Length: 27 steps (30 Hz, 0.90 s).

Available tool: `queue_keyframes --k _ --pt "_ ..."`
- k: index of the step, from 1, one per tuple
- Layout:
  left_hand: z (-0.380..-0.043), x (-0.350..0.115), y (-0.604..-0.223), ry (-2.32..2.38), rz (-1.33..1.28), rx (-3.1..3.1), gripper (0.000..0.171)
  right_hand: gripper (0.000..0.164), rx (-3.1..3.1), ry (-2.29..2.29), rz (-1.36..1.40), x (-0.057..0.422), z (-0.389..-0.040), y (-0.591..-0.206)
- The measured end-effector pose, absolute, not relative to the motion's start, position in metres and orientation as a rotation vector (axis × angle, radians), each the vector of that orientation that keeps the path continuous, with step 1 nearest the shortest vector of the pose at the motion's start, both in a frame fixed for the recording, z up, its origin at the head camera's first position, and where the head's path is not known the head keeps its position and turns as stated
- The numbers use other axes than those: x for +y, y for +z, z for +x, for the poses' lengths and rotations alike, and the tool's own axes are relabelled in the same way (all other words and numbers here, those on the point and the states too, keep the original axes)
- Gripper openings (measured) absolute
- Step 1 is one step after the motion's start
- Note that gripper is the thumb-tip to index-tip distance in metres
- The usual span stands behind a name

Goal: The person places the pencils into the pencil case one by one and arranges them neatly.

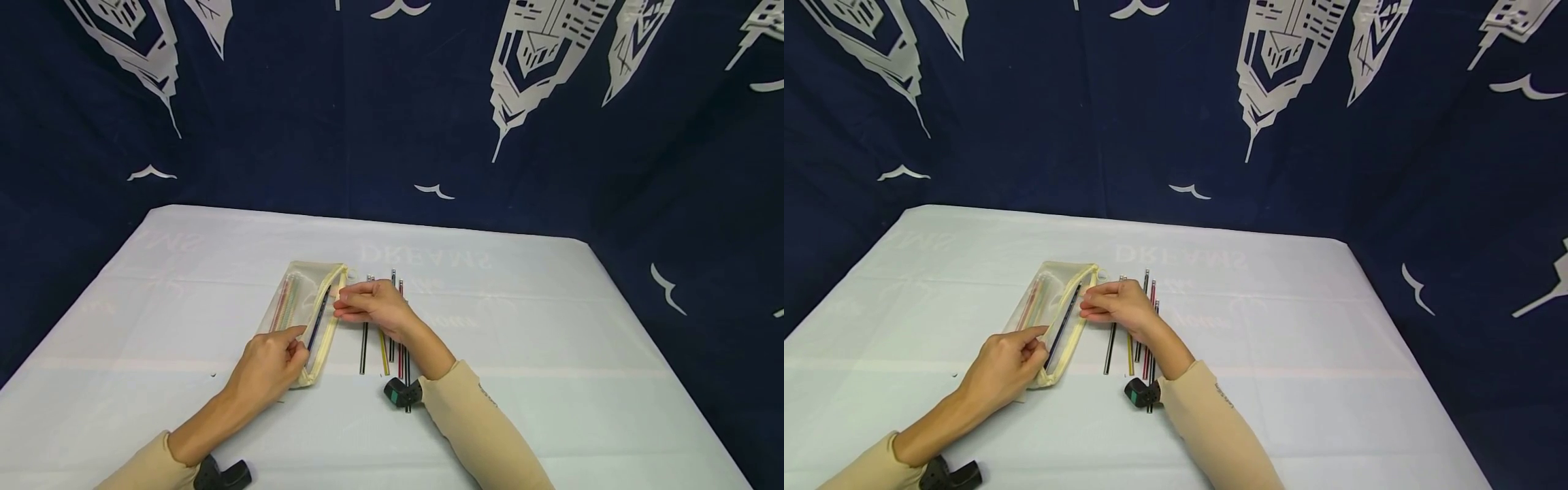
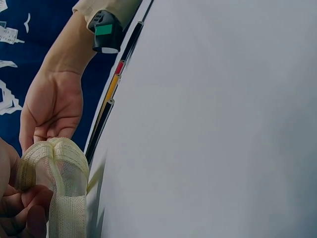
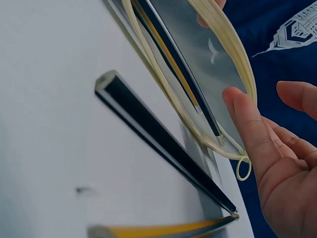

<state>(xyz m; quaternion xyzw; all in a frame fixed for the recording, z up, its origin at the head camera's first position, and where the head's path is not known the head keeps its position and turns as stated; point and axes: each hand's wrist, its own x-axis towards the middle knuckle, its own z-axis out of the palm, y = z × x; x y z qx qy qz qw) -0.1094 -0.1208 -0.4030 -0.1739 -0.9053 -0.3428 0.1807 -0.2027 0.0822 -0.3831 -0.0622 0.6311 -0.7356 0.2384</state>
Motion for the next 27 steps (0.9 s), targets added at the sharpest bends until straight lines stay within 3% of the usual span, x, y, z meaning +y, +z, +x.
queue_keyframes --k 17,27 --pt "-0.109 -0.122 -0.405 -0.961 -0.500 -2.534 0.028 0.036 1.850 -2.030 -0.125 0.111 -0.214 -0.381" --pt "-0.109 -0.122 -0.404 -0.962 -0.503 -2.528 0.027 0.015 2.002 -1.964 -0.088 0.133 -0.221 -0.383"
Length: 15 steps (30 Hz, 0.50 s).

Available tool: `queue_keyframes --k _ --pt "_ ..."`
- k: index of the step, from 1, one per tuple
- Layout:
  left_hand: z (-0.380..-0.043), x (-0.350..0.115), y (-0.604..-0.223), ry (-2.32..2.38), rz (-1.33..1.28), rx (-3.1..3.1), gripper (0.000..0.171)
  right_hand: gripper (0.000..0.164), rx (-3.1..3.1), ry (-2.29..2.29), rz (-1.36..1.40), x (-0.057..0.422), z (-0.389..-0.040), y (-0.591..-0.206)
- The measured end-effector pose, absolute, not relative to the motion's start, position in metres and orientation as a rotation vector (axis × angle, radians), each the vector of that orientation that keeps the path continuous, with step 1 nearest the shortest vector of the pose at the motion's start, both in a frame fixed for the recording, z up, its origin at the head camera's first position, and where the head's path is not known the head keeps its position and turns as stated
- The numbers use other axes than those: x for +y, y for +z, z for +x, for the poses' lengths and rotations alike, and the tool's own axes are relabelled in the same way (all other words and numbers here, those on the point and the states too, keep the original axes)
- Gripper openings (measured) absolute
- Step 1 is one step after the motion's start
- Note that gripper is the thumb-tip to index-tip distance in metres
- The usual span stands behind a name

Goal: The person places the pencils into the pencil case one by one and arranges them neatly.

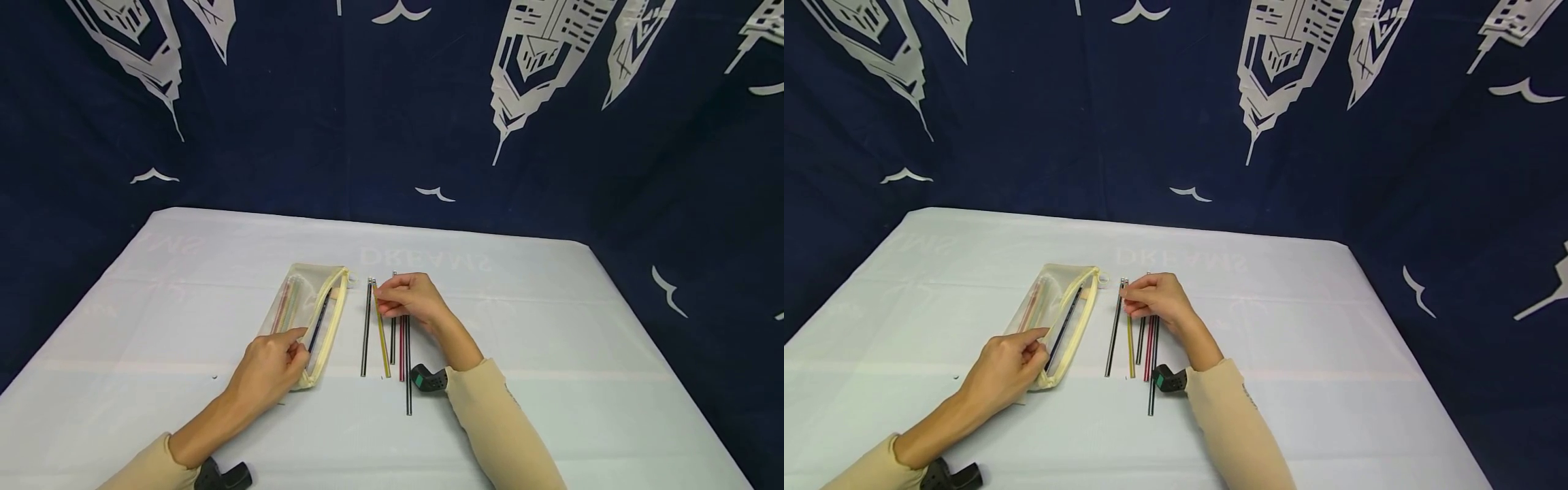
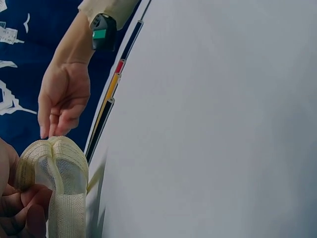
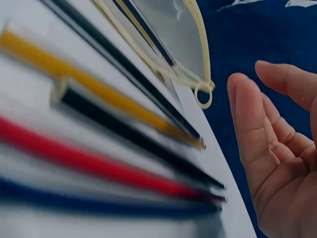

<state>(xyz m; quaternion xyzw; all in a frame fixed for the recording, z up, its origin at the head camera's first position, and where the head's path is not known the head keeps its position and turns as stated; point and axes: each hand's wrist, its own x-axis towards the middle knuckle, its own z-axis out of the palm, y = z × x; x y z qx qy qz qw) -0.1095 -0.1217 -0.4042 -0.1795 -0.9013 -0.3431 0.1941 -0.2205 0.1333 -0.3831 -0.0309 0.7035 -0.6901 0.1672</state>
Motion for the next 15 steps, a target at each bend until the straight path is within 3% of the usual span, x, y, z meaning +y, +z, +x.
queue_keyframes --k 4,15 --pt "-0.110 -0.121 -0.404 -0.959 -0.506 -2.525 0.027 0.011 2.061 -1.925 -0.052 0.148 -0.221 -0.385" --pt "-0.109 -0.121 -0.402 -0.954 -0.500 -2.542 0.027 0.021 2.190 -1.725 -0.006 0.183 -0.219 -0.394"
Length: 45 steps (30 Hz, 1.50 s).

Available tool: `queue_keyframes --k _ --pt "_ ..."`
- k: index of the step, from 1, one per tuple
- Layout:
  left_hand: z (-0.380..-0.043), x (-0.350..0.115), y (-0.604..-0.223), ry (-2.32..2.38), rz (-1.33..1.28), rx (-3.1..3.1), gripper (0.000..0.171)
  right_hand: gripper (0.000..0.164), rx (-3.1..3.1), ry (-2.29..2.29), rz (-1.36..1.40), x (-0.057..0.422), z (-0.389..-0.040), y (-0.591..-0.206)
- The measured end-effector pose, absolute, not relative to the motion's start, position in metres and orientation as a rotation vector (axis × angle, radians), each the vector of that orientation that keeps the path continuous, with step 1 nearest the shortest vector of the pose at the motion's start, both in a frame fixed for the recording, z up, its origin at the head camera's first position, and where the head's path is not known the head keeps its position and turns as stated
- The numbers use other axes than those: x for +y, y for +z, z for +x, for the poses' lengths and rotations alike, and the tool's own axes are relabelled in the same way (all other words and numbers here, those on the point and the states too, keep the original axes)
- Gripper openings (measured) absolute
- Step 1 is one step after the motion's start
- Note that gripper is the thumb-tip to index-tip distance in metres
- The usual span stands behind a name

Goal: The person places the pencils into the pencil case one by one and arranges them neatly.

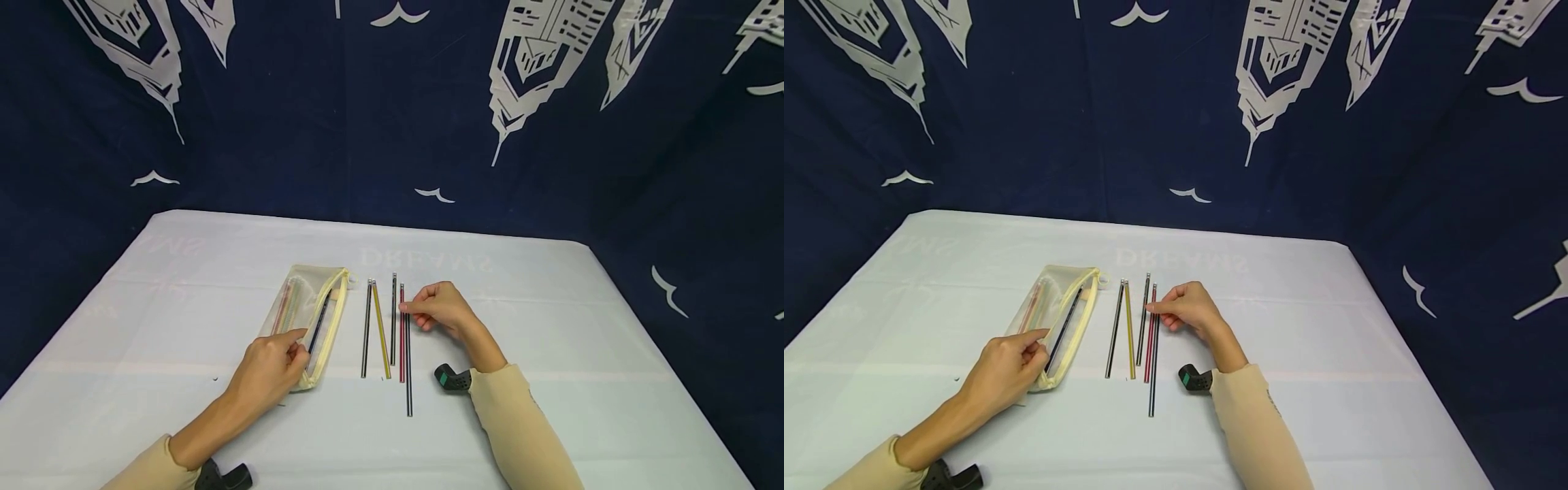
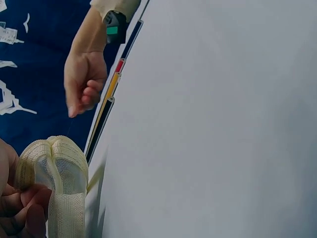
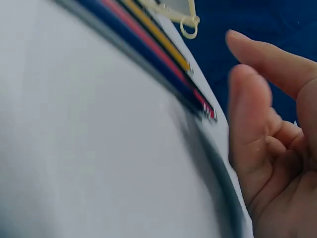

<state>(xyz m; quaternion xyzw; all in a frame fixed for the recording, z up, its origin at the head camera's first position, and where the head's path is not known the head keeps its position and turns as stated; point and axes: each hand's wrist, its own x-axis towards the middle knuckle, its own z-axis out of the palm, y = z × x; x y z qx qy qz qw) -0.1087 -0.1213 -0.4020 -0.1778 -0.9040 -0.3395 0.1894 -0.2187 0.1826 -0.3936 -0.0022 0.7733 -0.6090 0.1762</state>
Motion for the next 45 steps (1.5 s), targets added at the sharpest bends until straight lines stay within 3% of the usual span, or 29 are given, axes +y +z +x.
queue_keyframes --k 24,45 --pt "-0.108 -0.121 -0.402 -0.968 -0.506 -2.533 0.027 0.017 2.238 -1.354 -0.059 0.187 -0.215 -0.391" --pt "-0.107 -0.120 -0.401 -0.973 -0.510 -2.535 0.027 0.007 2.457 -1.225 0.133 0.184 -0.212 -0.382"
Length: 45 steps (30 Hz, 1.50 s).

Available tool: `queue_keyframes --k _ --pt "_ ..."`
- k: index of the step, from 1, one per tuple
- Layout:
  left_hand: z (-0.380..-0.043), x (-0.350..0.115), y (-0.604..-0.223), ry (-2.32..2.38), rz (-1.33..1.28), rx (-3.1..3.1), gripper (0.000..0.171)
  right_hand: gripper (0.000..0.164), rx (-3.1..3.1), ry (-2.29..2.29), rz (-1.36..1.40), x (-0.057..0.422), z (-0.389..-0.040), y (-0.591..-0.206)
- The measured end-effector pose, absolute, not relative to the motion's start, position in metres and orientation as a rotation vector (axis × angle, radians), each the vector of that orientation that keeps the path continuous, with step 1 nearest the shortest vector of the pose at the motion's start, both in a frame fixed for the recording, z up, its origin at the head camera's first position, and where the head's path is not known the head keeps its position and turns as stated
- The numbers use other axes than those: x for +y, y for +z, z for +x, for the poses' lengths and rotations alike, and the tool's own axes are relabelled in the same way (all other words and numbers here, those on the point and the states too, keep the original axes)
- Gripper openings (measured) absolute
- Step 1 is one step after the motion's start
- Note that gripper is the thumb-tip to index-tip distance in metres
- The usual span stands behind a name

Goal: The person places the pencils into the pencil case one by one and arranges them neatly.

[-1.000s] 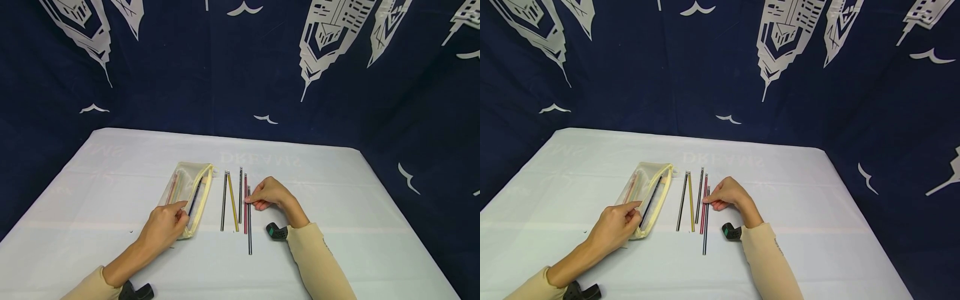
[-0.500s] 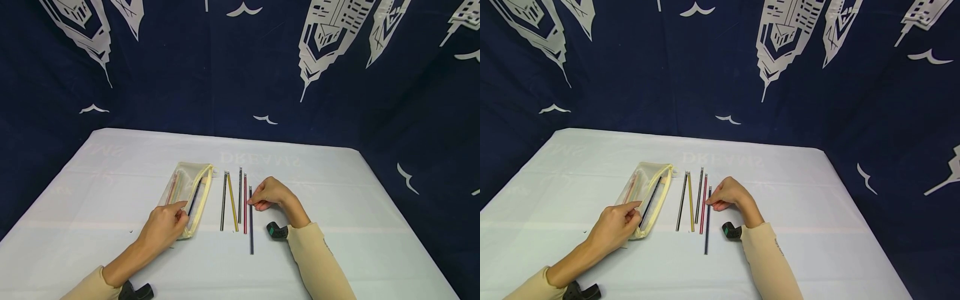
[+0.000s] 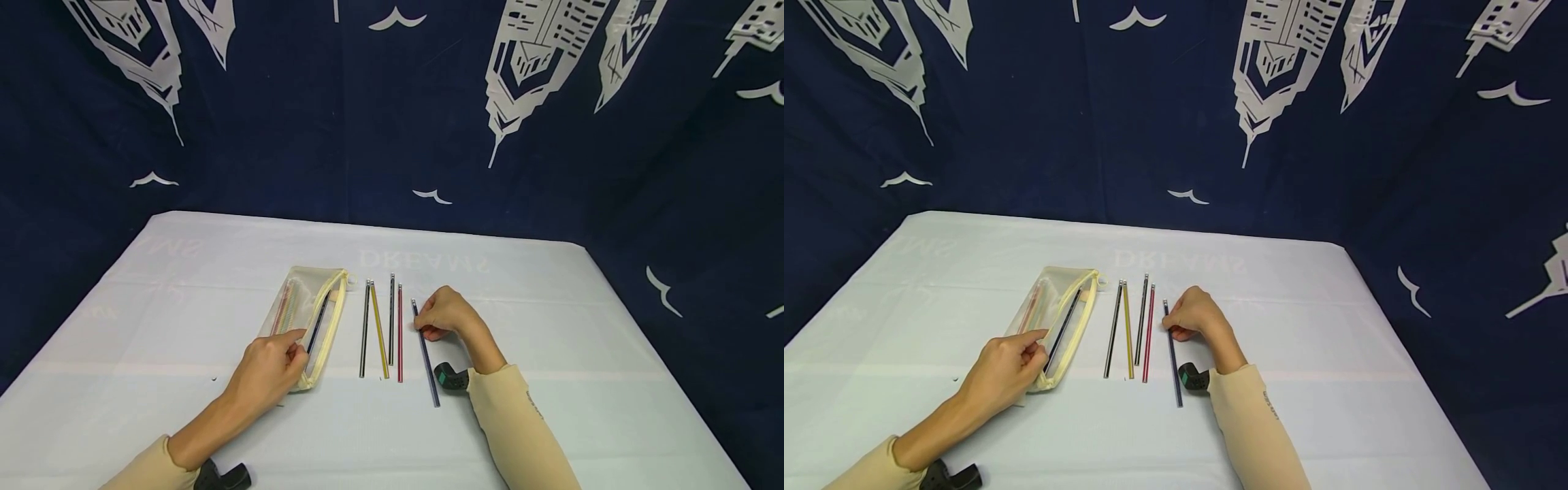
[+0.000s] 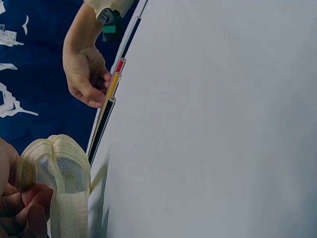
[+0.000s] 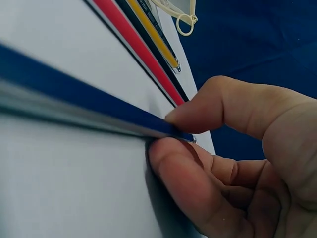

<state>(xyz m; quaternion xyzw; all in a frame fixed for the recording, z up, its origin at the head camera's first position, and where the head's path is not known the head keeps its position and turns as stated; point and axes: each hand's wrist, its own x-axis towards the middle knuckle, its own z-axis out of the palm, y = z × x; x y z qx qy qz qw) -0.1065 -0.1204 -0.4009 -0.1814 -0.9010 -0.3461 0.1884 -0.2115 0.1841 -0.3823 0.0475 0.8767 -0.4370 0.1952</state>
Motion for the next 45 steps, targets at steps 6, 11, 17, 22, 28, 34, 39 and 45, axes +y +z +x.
queue_keyframes --k 6,11,17,22,28,34,39,45 --pt "-0.107 -0.120 -0.401 -0.974 -0.508 -2.532 0.028 0.005 2.439 -1.289 0.113 0.189 -0.214 -0.384" --pt "-0.107 -0.120 -0.401 -0.973 -0.510 -2.532 0.027 0.008 2.336 -1.410 0.105 0.196 -0.217 -0.386" --pt "-0.108 -0.121 -0.402 -0.954 -0.511 -2.516 0.027 0.013 2.204 -1.554 0.102 0.201 -0.218 -0.383" --pt "-0.109 -0.121 -0.403 -0.932 -0.510 -2.502 0.027 0.014 2.107 -1.662 0.075 0.200 -0.219 -0.384" --pt "-0.108 -0.121 -0.403 -0.945 -0.508 -2.512 0.027 0.011 2.021 -1.803 0.055 0.197 -0.220 -0.386" --pt "-0.108 -0.121 -0.403 -0.947 -0.510 -2.512 0.027 0.009 1.940 -1.958 0.023 0.192 -0.220 -0.387" --pt "-0.108 -0.121 -0.402 -0.959 -0.512 -2.513 0.028 0.009 1.877 -2.071 0.034 0.185 -0.220 -0.390" --pt "-0.107 -0.121 -0.400 -0.958 -0.508 -2.516 0.028 0.013 1.851 -2.153 0.103 0.173 -0.219 -0.391"
